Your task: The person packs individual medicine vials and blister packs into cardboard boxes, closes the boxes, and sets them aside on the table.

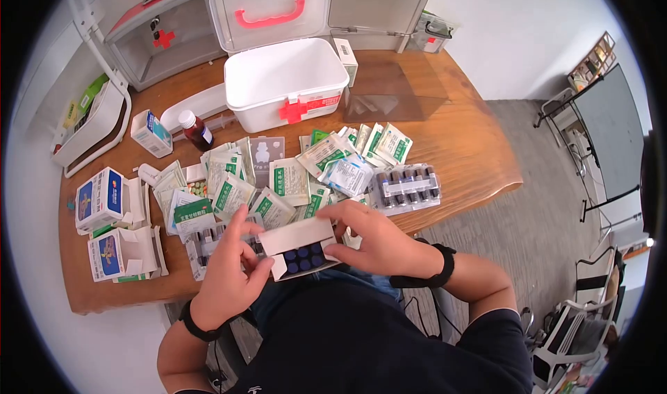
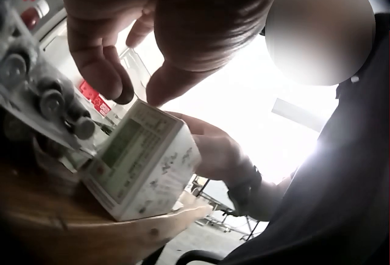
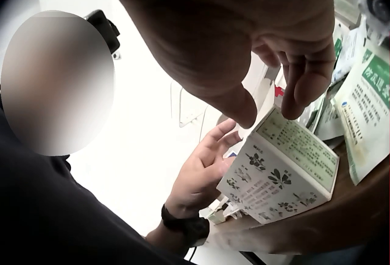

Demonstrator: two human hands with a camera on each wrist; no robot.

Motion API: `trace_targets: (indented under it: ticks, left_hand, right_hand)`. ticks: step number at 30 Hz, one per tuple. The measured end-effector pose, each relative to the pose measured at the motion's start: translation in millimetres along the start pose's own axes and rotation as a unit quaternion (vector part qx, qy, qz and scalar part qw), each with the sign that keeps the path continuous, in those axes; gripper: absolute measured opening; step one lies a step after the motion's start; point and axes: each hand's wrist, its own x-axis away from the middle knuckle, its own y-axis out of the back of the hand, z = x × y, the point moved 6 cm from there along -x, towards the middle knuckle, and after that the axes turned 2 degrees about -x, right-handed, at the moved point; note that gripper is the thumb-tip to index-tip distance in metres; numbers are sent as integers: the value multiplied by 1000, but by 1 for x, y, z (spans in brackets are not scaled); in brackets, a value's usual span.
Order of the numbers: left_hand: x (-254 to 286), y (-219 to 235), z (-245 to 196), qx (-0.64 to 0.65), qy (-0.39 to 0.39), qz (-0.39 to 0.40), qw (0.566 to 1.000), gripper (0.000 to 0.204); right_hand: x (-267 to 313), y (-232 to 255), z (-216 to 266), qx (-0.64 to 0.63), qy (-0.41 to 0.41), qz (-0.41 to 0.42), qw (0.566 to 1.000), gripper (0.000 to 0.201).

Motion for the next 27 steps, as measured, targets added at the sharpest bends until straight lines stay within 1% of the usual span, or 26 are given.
trace_targets:
  ticks: [1,2,3,4,5,6,7,8,10,12,14,16,19,22,25,27]
  left_hand:
    - [1,-1,2,26,10,-1,1000,54]
    - [-1,0,5,26,9,-1,1000,54]
    - [-2,-2,-1,-42,-82,25,995,46]
    - [-1,-6,-8,-108,-171,51,978,38]
    - [-1,-6,-9,-108,-172,51,978,38]
    - [-1,-7,-10,-107,-162,66,979,33]
    - [0,-7,-11,-106,-152,81,979,29]
    - [1,-7,-13,-106,-153,81,979,29]
    - [6,-7,-19,-105,-156,79,979,29]
    - [7,-8,-27,-89,-143,79,983,26]
    - [7,-8,-26,-73,-130,79,986,24]
    - [8,-12,-23,-124,-173,78,974,22]
    - [8,-12,-20,-136,-174,89,971,23]
    - [8,-11,-20,-133,-178,94,970,21]
    - [9,-12,-22,-147,-181,108,966,19]
    - [11,-14,-19,-143,-178,106,968,19]
  right_hand:
    - [0,0,2,21,66,0,998,40]
    - [1,0,6,43,133,1,990,36]
    - [1,0,4,44,134,1,990,36]
    - [2,-2,8,24,176,11,984,31]
    - [5,-4,12,5,217,22,976,27]
    - [6,-5,12,6,217,21,976,27]
    - [9,-9,13,25,228,45,972,26]
    - [11,-13,14,43,239,69,967,26]
    - [12,-14,12,43,228,74,970,24]
    - [10,-16,4,1,164,96,982,24]
    - [9,-17,3,-7,162,97,982,23]
    - [9,-17,3,-15,160,99,982,22]
    - [9,-18,1,-14,161,111,981,19]
    - [8,-16,0,-45,168,94,980,18]
    - [9,-15,-1,-18,169,94,981,15]
    - [13,-14,4,62,258,84,960,16]
